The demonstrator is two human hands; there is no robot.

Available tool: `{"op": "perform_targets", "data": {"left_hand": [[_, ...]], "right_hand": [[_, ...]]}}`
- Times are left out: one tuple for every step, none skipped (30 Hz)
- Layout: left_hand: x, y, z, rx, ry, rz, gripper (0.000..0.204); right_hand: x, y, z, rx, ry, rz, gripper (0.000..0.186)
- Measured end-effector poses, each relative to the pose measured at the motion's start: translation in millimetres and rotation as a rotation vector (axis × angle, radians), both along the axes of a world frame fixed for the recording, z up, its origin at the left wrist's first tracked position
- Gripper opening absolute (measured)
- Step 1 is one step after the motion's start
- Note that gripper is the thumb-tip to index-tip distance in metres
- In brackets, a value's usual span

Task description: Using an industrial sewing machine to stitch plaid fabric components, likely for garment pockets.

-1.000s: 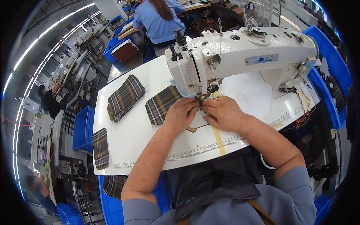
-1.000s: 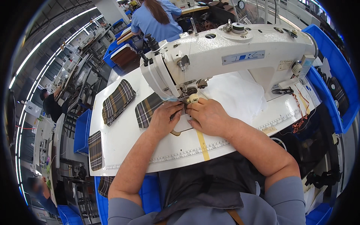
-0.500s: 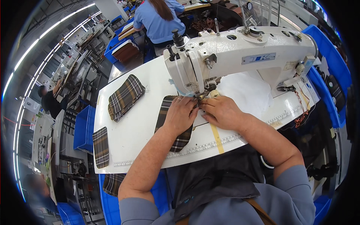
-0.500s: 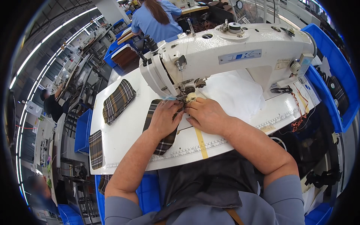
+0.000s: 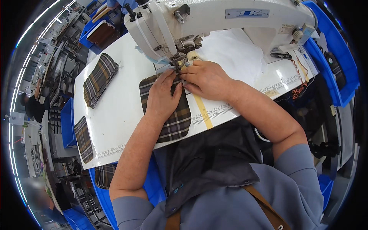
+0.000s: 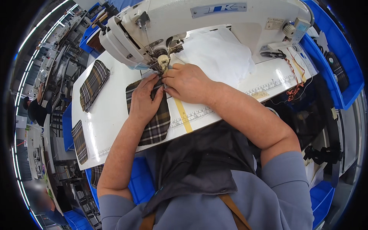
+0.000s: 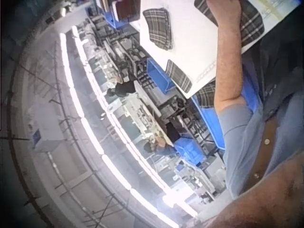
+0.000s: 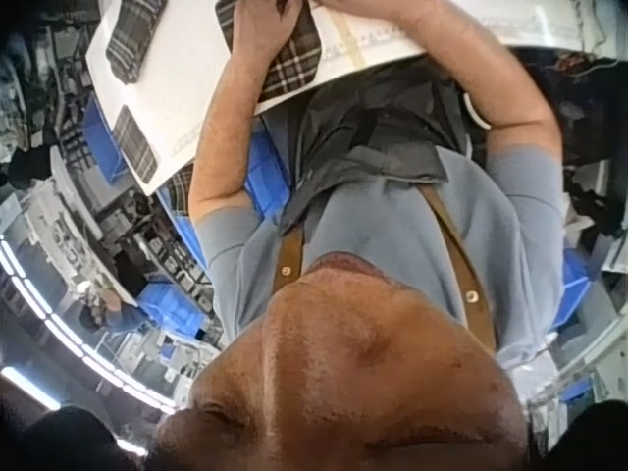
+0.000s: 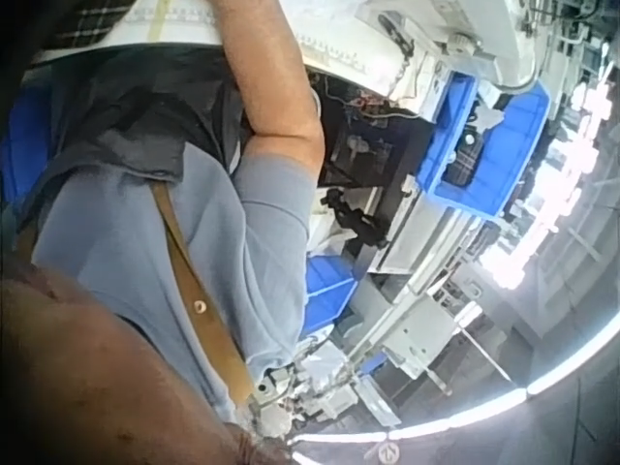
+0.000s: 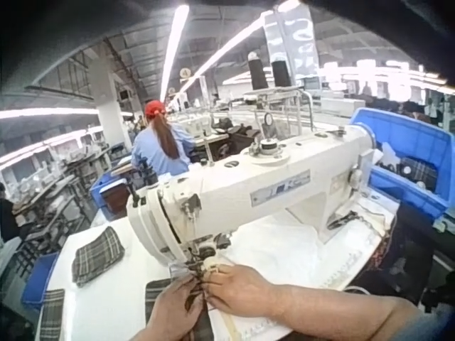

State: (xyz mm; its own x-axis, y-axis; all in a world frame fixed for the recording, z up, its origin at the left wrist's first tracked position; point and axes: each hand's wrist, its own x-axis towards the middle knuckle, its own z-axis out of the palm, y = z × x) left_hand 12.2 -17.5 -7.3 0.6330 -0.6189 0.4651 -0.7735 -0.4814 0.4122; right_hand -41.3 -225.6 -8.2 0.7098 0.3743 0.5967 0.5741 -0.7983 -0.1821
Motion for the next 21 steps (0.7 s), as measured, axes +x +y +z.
{"op": "perform_targets", "data": {"left_hand": [[-1.1,-1.8,-1.1,0.009,-0.007,0.006,0.032],[-2.1,-2.7,-2.0,0.009,-0.003,0.004,0.032],[-2.8,-3.4,-2.2,0.018,-0.004,0.003,0.033],[-3.4,-3.8,-2.6,0.027,-0.006,0.002,0.034],[-3.9,-4.5,-2.9,0.028,-0.005,0.000,0.034],[-4.4,-5.6,-3.2,0.035,-0.010,0.007,0.034],[-5.2,-6.6,-3.8,0.037,-0.015,0.014,0.034],[-5.5,-7.3,-4.1,0.034,-0.014,0.013,0.034],[-5.5,-7.9,-4.4,0.059,0.008,0.021,0.036],[-5.0,-8.4,-4.1,0.088,0.030,0.032,0.038],[-4.8,-9.3,-4.1,0.088,0.030,0.033,0.038],[-4.7,-10.3,-4.3,0.081,0.029,0.031,0.038],[-4.6,-10.6,-4.4,0.074,0.027,0.030,0.038],[-4.2,-11.0,-4.5,0.074,0.028,0.032,0.038],[-3.4,-11.7,-4.5,0.054,0.013,0.040,0.037],[-3.2,-13.0,-4.6,0.035,-0.001,0.046,0.035],[-2.8,-13.8,-4.3,0.034,0.002,0.046,0.035],[-2.4,-14.1,-3.7,0.058,0.002,0.056,0.036],[-2.1,-14.3,-3.0,0.082,0.001,0.064,0.038],[-2.2,-14.0,-3.6,0.082,0.001,0.064,0.038],[-2.3,-13.3,-4.1,0.101,0.029,0.074,0.041]], "right_hand": [[-0.4,-1.0,-0.1,0.005,-0.007,0.003,0.022],[-0.7,-1.5,-0.2,0.011,-0.016,0.006,0.022],[-0.9,-1.4,-0.6,0.011,-0.013,0.004,0.022],[-1.3,-1.1,-0.9,0.009,-0.009,0.002,0.022],[-1.6,-0.9,-0.9,0.007,-0.006,0.001,0.022],[-1.9,-1.0,-0.6,0.008,-0.006,0.000,0.022],[-2.6,-1.1,0.1,0.002,-0.008,0.000,0.022],[-3.1,-1.3,0.2,-0.004,-0.011,0.001,0.022],[-3.3,-1.4,-0.7,-0.007,-0.010,0.000,0.022],[-2.7,-1.5,-1.6,-0.004,-0.013,-0.007,0.022],[-2.3,-1.8,-2.3,-0.001,-0.016,-0.014,0.022],[-1.8,-2.7,-2.9,-0.001,-0.015,-0.013,0.022],[-1.3,-3.0,-2.1,-0.010,-0.006,-0.019,0.022],[-1.2,-3.1,-1.4,-0.019,0.003,-0.026,0.022],[-1.2,-3.0,-0.7,-0.019,0.004,-0.024,0.022],[-2.1,-2.4,2.2,-0.025,0.034,-0.026,0.025],[-2.7,-1.6,3.6,-0.031,0.065,-0.028,0.029],[-2.4,-1.0,3.1,-0.031,0.067,-0.028,0.029],[-1.6,-0.8,3.2,-0.034,0.070,-0.027,0.029],[-1.4,-0.8,3.1,-0.036,0.073,-0.025,0.030],[-1.6,-0.6,2.5,-0.035,0.073,-0.024,0.030]]}}
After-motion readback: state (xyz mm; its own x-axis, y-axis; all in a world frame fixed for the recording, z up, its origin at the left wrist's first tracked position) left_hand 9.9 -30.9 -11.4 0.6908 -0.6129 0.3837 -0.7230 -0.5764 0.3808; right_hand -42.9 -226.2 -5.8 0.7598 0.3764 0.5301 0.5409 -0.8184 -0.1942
